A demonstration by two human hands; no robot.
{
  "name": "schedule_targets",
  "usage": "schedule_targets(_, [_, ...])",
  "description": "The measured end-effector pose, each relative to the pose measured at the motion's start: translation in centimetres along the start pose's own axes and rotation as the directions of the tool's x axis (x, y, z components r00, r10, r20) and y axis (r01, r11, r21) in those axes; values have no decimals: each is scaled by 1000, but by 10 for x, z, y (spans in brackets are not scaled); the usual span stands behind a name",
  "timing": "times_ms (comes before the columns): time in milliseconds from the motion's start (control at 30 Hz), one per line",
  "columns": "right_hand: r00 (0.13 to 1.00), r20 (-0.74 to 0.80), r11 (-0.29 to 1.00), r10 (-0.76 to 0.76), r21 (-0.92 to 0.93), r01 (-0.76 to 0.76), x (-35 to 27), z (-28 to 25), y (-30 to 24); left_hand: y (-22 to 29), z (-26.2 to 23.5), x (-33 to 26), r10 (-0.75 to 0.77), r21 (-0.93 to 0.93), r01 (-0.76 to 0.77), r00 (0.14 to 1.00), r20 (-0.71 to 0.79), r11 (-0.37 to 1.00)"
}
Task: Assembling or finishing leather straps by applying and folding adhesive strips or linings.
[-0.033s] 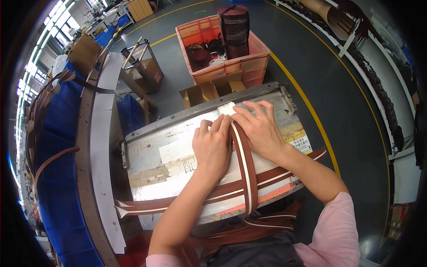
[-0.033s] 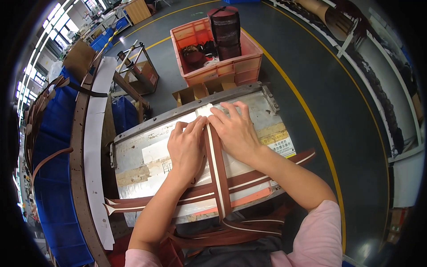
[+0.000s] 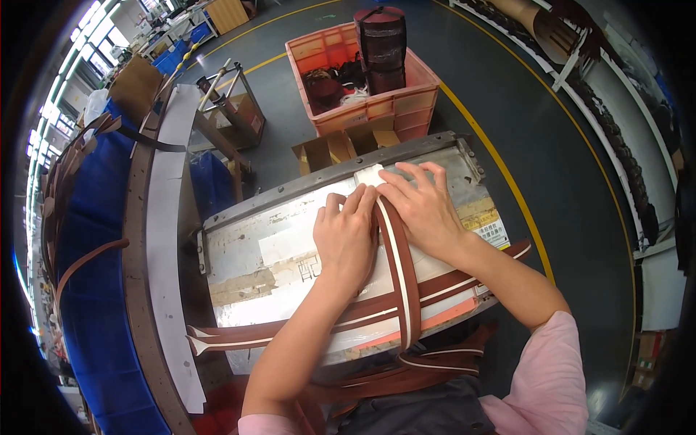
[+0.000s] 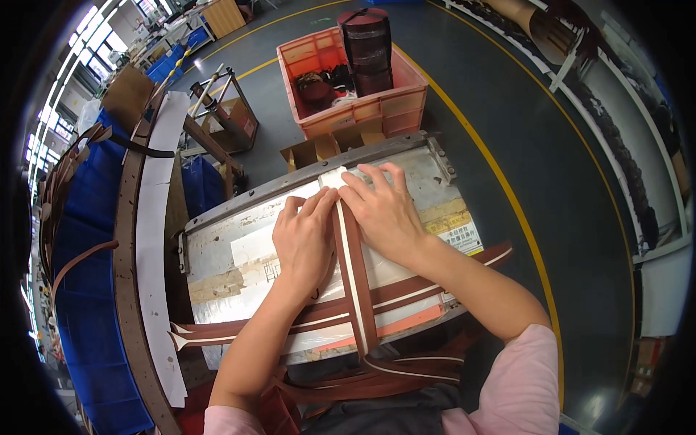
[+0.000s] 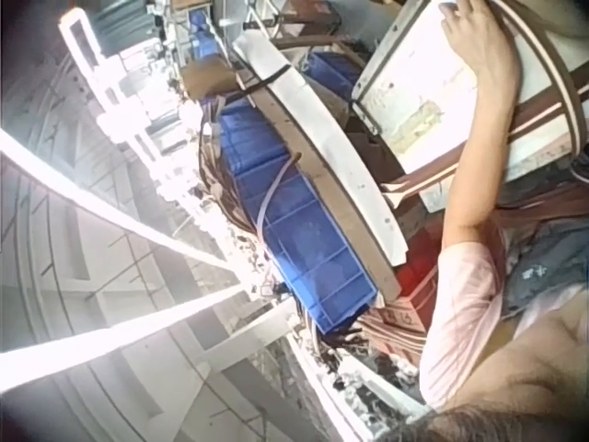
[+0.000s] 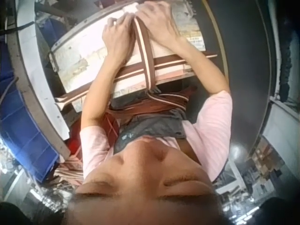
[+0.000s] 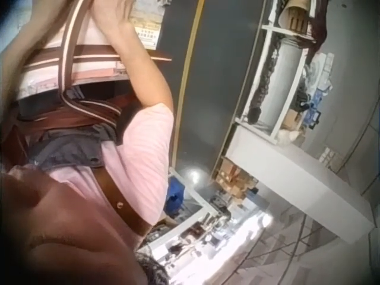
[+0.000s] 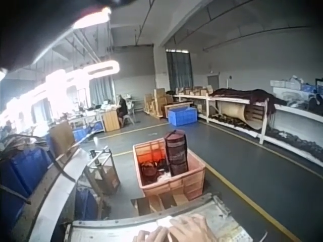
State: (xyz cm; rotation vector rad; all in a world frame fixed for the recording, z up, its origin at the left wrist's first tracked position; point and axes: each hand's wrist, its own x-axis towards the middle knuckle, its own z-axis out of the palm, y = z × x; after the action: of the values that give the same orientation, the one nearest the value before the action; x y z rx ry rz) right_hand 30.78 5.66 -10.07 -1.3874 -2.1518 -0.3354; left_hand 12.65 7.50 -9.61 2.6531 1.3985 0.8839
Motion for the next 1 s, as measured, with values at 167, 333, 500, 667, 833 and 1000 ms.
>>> schedule_targets(167, [992,114,998,-53,-32,57,15,-10,3,-5,7,2,36,62,-33,998,-47,998])
schedule_targets(333, [999,25,999,-45,-19,46,11,0,3,-6,11,3,27,74,-24,999,-42,997])
schedule_targets(500, [999,12,995,-40,94,39,7,8,7,-4,11,3,22,101,-17,998,-54,995])
schedule_targets(667, [998,56,993,-35,118,29,7,6,10,-7,12,2,55,98,-53,998,-21,994])
schedule_targets(833, [1000,26,994,-8,110,5,7,7,11,-5,9,4,59,98,-59,998,5,993])
schedule_targets(1000, [1000,-1,992,5,128,-4,10,6,9,-7,8,4,55,94,-56,998,14,994])
